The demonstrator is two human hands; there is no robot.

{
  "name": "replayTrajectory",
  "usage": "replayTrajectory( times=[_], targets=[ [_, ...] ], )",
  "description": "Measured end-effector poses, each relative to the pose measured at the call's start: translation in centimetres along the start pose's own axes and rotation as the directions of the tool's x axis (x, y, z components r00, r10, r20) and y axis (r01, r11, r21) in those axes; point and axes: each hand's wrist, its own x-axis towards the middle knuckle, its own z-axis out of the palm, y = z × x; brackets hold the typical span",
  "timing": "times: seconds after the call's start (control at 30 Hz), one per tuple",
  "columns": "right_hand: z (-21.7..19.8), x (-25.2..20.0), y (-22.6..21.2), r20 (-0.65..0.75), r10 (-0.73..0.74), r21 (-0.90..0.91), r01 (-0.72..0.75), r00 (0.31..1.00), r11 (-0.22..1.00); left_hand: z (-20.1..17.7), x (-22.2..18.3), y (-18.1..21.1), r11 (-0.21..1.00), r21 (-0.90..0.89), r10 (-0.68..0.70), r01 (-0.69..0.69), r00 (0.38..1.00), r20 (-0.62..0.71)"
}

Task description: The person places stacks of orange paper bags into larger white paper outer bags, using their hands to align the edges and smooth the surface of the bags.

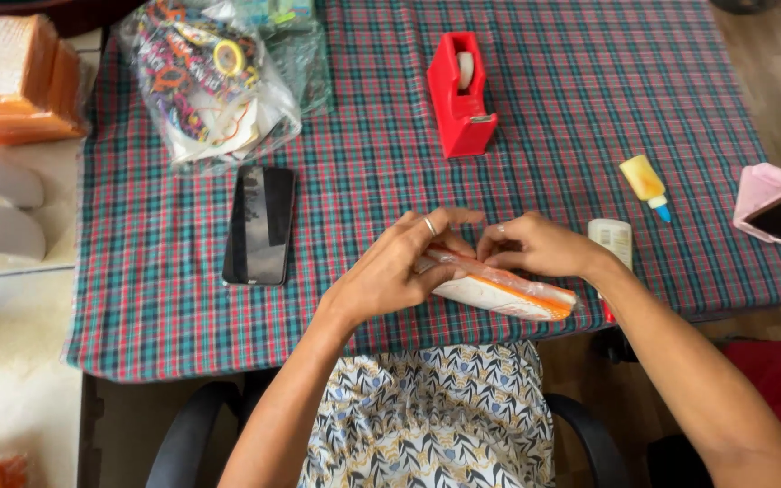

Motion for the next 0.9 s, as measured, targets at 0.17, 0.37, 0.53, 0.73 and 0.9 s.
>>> replayTrajectory(
  times=[0.17,0.37,0.53,0.73,0.9],
  targets=[
    [-1.1,-7.4,-3.0,-0.228,-0.033,0.008,0.036,0.973,0.999,1.6,1.5,1.1,0.863,0.481,0.147,-0.157,0.987,0.059],
    [2.5,-10.6,-3.7,-0.494,-0.326,-0.491,0.05,0.806,0.87,6.0,4.0,-1.2,0.727,0.635,0.119,-0.26,0.959,0.256],
    [3.8,-10.0,-4.7,-0.669,-0.23,-0.279,0.047,0.707,0.959,4.0,4.4,0.0,0.818,0.524,0.149,-0.239,0.967,0.209],
    [5.3,-6.8,-4.8,-0.668,-0.354,-0.285,0.215,0.654,0.934,2.6,3.4,1.0,0.755,0.645,0.007,-0.115,0.986,0.168],
    [2.6,-6.9,-4.5,-0.503,-0.063,0.169,0.17,0.862,0.971,4.7,3.3,1.7,0.861,0.472,0.186,-0.192,0.981,0.059]
  ],
)
